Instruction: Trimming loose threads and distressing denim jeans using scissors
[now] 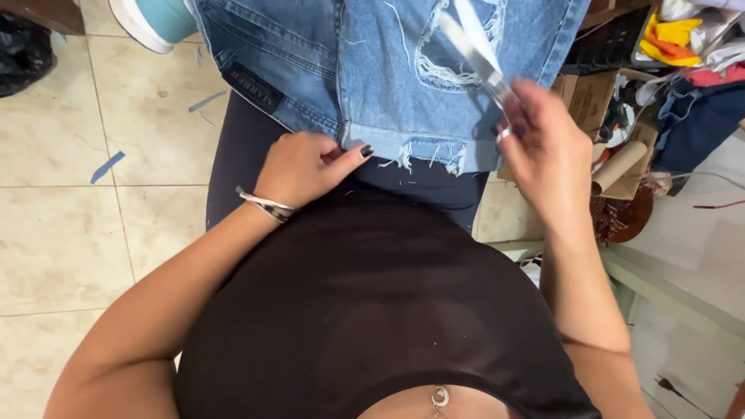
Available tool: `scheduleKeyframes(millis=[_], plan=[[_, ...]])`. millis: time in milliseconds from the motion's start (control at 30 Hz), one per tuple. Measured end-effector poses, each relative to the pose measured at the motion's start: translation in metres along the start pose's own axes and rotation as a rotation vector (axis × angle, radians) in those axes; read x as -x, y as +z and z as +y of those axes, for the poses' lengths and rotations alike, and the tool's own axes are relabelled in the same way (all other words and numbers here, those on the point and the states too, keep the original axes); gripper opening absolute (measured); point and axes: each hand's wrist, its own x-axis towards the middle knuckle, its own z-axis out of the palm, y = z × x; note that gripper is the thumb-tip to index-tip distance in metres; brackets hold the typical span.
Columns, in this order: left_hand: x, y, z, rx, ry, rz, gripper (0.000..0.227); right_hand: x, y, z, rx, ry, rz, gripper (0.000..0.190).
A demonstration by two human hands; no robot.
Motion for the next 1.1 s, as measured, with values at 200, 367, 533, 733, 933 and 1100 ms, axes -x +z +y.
scheduleKeyframes(millis=[200, 367, 533, 733, 933, 1100], plan=[[-0.009, 0.007, 0.018, 0.969, -0.412, -0.229, 0.033, -0.029, 0.004, -0.008, 0.619, -0.219, -0.052, 0.048], [-0.011, 0.052, 0.013, 1.411, -0.372, -0.352, 0.049, -0.020, 0.028, 0.017, 0.699, -0.387, 0.070, 0.022], [-0.031, 0.102, 0.014, 1.665, -0.396, -0.261, 0.059, -0.003, 0.056, 0.016, 0.114, -0.438, 0.053, 0.014], [-0.021, 0.081, 0.023, 1.723, -0.378, -0.278, 0.032, 0.012, 0.075, 0.004, 0.095, -0.527, 0.153, 0.009], [-0.025, 0.088, 0.024, 1.696, -0.354, -0.242, 0.051, 0.008, 0.090, 0.014, 0.110, -0.555, 0.209, 0.007], [-0.027, 0.091, 0.021, 1.671, -0.321, -0.220, 0.050, 0.007, 0.092, 0.018, 0.203, -0.604, 0.209, 0.008]])
